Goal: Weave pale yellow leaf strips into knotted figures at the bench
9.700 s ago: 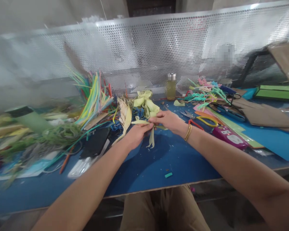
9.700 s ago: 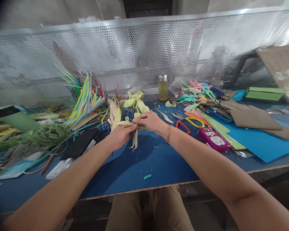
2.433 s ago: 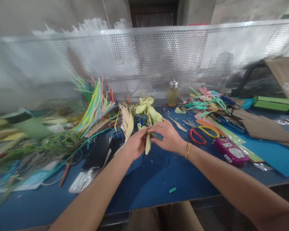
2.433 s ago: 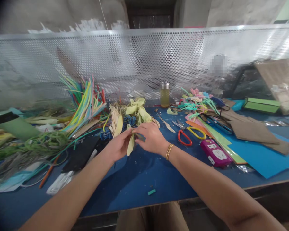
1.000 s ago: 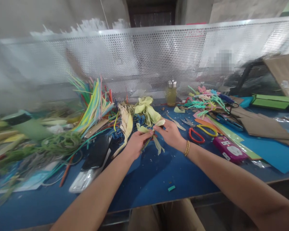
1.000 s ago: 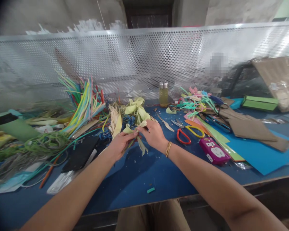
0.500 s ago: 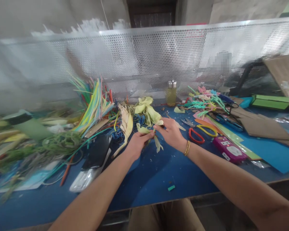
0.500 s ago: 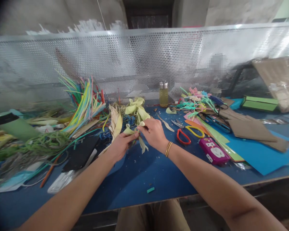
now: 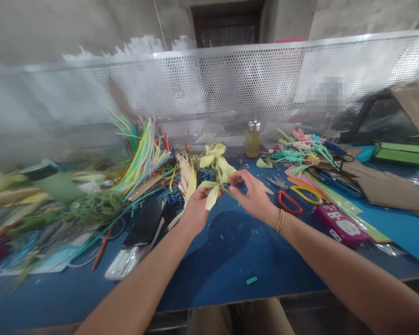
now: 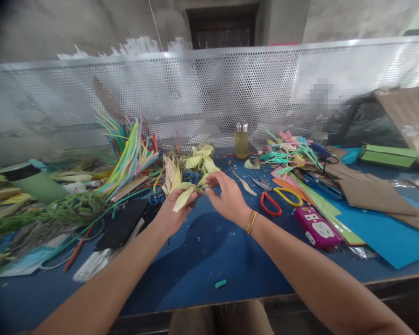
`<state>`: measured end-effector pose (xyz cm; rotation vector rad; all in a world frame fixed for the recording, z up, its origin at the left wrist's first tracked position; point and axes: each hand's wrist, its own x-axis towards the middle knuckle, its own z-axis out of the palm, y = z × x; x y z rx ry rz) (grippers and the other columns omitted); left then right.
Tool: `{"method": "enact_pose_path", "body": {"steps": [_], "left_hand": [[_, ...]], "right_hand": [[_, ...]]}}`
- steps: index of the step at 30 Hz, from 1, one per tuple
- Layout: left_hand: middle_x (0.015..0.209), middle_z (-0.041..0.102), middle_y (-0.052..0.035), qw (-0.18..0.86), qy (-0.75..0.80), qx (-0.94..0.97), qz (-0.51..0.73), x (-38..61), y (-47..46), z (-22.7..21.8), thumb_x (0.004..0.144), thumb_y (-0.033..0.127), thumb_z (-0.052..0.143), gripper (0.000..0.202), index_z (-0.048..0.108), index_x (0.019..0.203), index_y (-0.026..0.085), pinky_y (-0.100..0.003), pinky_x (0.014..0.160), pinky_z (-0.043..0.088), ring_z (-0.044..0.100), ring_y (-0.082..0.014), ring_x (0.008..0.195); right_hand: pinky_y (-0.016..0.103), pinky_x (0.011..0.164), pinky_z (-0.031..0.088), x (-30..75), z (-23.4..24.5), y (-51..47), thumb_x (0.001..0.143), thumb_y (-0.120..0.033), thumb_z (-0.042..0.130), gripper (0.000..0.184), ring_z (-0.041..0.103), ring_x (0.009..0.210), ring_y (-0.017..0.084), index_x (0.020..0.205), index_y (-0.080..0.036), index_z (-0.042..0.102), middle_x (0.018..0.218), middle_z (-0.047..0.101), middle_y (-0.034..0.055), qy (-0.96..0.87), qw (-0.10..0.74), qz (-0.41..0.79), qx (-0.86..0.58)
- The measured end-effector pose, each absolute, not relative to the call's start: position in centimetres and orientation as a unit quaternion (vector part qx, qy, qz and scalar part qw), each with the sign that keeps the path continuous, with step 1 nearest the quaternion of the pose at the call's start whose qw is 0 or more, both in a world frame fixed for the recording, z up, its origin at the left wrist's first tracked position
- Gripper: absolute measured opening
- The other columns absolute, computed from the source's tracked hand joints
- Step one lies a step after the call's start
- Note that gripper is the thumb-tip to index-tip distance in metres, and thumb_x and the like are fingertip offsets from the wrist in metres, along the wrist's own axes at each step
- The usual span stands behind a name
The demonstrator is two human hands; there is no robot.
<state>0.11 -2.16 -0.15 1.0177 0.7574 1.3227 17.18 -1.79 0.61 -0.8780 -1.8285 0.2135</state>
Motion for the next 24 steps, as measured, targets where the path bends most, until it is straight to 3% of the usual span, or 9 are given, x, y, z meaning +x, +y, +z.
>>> {"method": "enact_pose_path", "body": {"steps": [3,8,13,24], "left_hand": [[0.077,0.071,-0.0013,0.598,0.328,0.454,0.573,0.0,-1.8,-0.4,0.057,0.02,0.087,0.03,0.07,0.082,0.018,-0.024,0.067,0.049,0.066,-0.015,0.074],[0.086,0.074,-0.0041,0.594,0.314,0.467,0.575,-0.2,-1.4,-0.5,0.057,0.02,0.086,0.033,0.071,0.086,0.019,-0.027,0.077,0.052,0.068,-0.0196,0.089],[0.078,0.074,-0.0048,0.591,0.326,0.476,0.564,-0.3,-1.4,-0.4,0.057,0.018,0.085,0.025,0.073,0.079,0.017,-0.028,0.074,0.052,0.069,-0.0207,0.082],[0.077,0.072,-0.0036,0.599,0.355,0.499,0.516,-0.5,-1.7,-0.9,0.058,0.016,0.086,0.023,0.073,0.077,0.017,-0.021,0.069,0.049,0.065,-0.0126,0.07]], "right_hand": [[0.029,0.069,0.047,17.0,0.1,-1.5,0.084,-0.031,0.066,0.014,0.064,0.078,0.017,0.094,-0.021,0.061,0.088,0.07,0.0036,-0.778,0.464,0.126,-0.403],[0.027,0.063,0.04,16.9,0.4,-1.8,0.088,-0.025,0.062,0.007,0.061,0.071,0.015,0.084,-0.02,0.064,0.077,0.069,0.0017,-0.808,0.416,0.058,-0.414],[0.03,0.073,0.041,17.9,1.8,-2.0,0.095,-0.03,0.053,0.021,0.062,0.082,0.018,0.087,-0.021,0.07,0.086,0.072,0.004,-0.841,0.407,-0.024,-0.356],[0.034,0.081,0.038,18.3,2.0,-1.8,0.092,-0.03,0.058,0.018,0.063,0.085,0.018,0.082,-0.022,0.071,0.086,0.073,0.0022,-0.825,0.432,-0.034,-0.363]]}}
